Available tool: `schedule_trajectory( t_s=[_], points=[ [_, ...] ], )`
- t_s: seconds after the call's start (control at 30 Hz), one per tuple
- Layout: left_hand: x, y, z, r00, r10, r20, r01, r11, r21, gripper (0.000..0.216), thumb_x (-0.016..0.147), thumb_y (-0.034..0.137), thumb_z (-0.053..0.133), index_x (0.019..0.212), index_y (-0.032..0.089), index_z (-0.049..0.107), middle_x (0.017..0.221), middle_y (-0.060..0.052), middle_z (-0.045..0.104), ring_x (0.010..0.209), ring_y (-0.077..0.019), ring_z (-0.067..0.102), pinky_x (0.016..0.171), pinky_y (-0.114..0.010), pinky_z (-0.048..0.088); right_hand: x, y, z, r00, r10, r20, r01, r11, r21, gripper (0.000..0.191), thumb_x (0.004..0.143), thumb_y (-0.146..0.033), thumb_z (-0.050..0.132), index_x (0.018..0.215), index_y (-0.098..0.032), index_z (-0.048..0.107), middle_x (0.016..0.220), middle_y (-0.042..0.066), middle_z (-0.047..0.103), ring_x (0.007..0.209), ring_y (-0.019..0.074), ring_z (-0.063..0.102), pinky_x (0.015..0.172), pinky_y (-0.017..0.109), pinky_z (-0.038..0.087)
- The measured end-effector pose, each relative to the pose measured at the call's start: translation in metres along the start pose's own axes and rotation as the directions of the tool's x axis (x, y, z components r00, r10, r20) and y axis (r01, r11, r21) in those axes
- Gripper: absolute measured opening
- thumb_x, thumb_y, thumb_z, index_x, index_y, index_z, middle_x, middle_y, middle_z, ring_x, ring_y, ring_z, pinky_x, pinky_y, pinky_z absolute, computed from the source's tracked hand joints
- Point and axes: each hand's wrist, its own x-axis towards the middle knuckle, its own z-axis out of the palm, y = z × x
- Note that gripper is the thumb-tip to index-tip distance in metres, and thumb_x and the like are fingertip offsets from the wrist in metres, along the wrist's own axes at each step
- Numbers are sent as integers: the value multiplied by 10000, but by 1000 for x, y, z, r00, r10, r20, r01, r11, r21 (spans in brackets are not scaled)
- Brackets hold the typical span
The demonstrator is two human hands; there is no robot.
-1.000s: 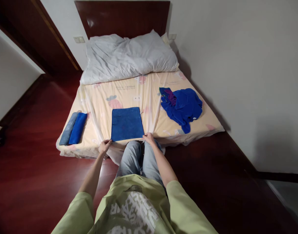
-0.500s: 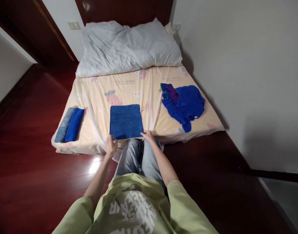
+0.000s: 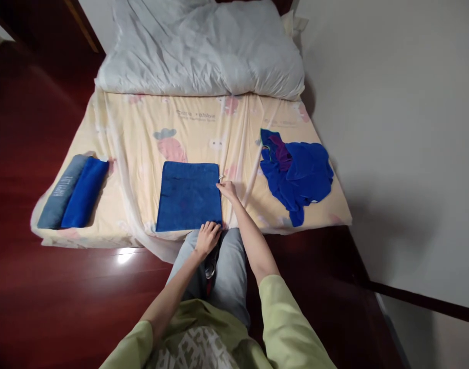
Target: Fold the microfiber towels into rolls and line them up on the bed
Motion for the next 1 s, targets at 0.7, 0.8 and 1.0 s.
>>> schedule_trajectory(
  t_s=[0.7, 0.8, 1.0],
  points=[
    [9, -8, 10, 995, 101, -22, -101, 995, 4, 371, 1018, 213, 488, 1373, 211, 596, 1088, -102, 672, 988, -236, 571, 809, -389, 441, 118, -38, 8, 993, 24, -119, -68, 924, -378, 266, 968, -343, 544, 880, -177, 733, 929, 101, 736, 889, 234, 674, 839, 330, 503],
    [15, -11, -13, 994, 95, -48, -97, 995, -37, 344, 1037, 292, 464, 1322, 200, 634, 1127, -111, 686, 1026, -245, 591, 840, -398, 456, 108, -44, 13, 986, -13, -168, -57, 911, -407, 309, 1005, -337, 474, 1020, -162, 728, 1019, 146, 727, 1005, 269, 665, 920, 398, 504],
    [73, -87, -78, 985, -56, -165, 55, 998, -11, 520, 1033, 399, 403, 1486, 166, 510, 1580, -150, 436, 1480, -325, 350, 1186, -504, 322, 36, -63, 35, 904, -426, -38, 350, 787, -507, 535, 1063, -442, 303, 1513, -195, 452, 1526, 162, 486, 1445, 314, 400, 1183, 556, 335]
  ],
)
